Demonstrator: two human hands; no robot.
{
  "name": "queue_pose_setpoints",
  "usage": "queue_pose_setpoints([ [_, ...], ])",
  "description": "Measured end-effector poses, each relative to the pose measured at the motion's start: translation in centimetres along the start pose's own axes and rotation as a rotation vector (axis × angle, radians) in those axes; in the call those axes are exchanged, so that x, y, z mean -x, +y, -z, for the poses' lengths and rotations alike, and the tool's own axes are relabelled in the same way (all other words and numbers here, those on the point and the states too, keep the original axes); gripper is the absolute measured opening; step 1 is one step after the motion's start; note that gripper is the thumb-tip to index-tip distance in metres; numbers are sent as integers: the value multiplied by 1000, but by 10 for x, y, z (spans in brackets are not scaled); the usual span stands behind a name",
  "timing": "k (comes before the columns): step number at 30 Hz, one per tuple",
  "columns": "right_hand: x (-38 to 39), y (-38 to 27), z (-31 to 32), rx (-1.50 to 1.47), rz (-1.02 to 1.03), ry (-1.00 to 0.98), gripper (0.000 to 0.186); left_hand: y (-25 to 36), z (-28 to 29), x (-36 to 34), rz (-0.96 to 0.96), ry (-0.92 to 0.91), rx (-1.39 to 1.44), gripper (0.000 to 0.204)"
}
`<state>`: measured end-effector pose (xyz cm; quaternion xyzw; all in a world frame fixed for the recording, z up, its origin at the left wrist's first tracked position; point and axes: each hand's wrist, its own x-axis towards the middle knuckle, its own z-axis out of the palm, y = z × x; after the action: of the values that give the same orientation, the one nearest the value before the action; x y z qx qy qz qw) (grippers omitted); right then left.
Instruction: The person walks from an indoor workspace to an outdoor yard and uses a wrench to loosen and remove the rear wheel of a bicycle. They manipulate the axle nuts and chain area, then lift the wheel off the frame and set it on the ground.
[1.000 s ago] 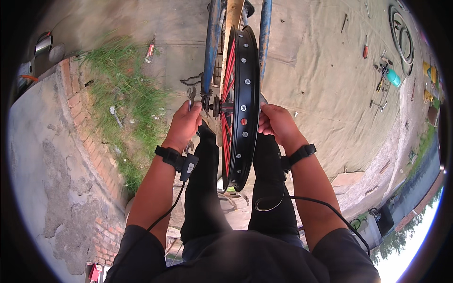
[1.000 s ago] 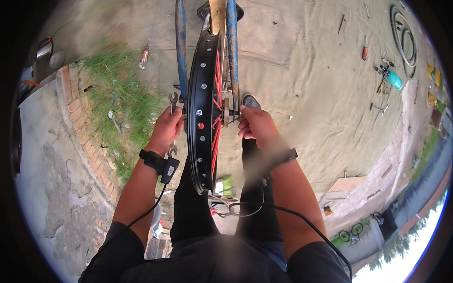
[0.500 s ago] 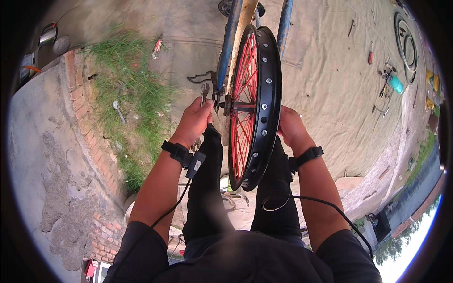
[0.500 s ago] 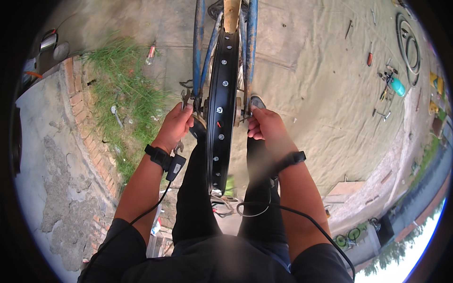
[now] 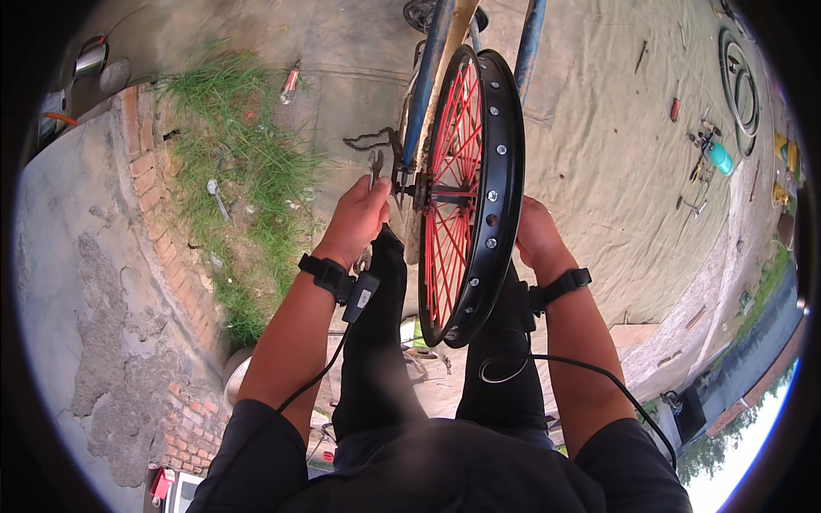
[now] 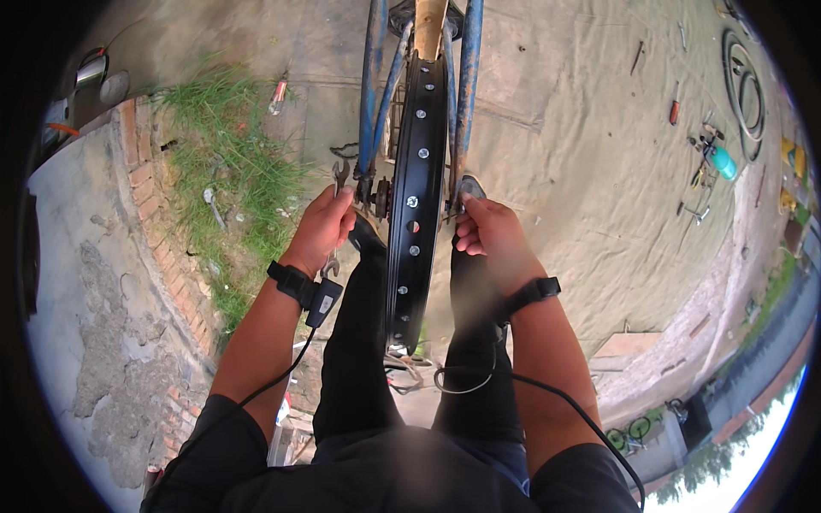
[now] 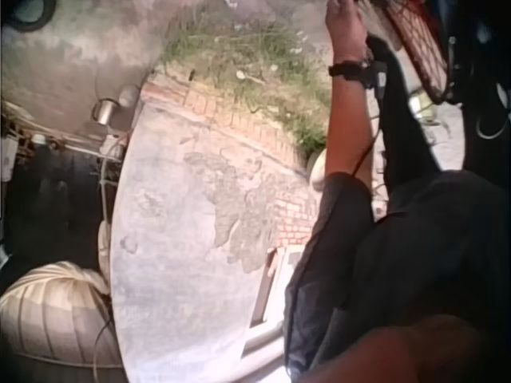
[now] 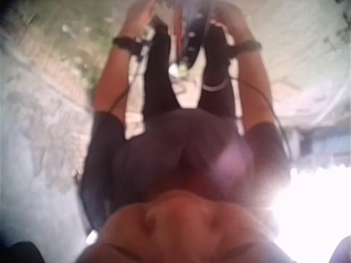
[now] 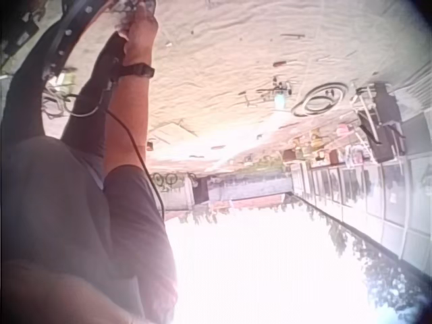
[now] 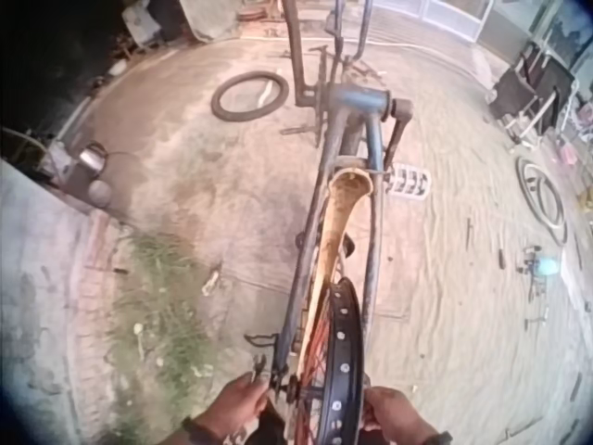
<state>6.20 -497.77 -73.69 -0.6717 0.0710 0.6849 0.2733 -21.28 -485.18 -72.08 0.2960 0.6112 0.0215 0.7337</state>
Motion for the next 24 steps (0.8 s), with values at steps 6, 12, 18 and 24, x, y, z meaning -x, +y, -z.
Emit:
queue_pose_setpoints([
  [6, 0, 2, 2, -16, 21, -18, 17, 4, 2, -8, -38, -16, -37, 26],
  [12, 6, 0, -6, 53, 63, 17, 40, -2, 1, -11, -23, -27, 30, 28],
  [18, 9, -3, -8, 47, 70, 19, 41, -2, -3, -9, 92, 24, 102, 39],
  [24, 8, -4, -5, 82, 70, 26, 42, -38, 16, 1, -211, 54, -386, 38],
])
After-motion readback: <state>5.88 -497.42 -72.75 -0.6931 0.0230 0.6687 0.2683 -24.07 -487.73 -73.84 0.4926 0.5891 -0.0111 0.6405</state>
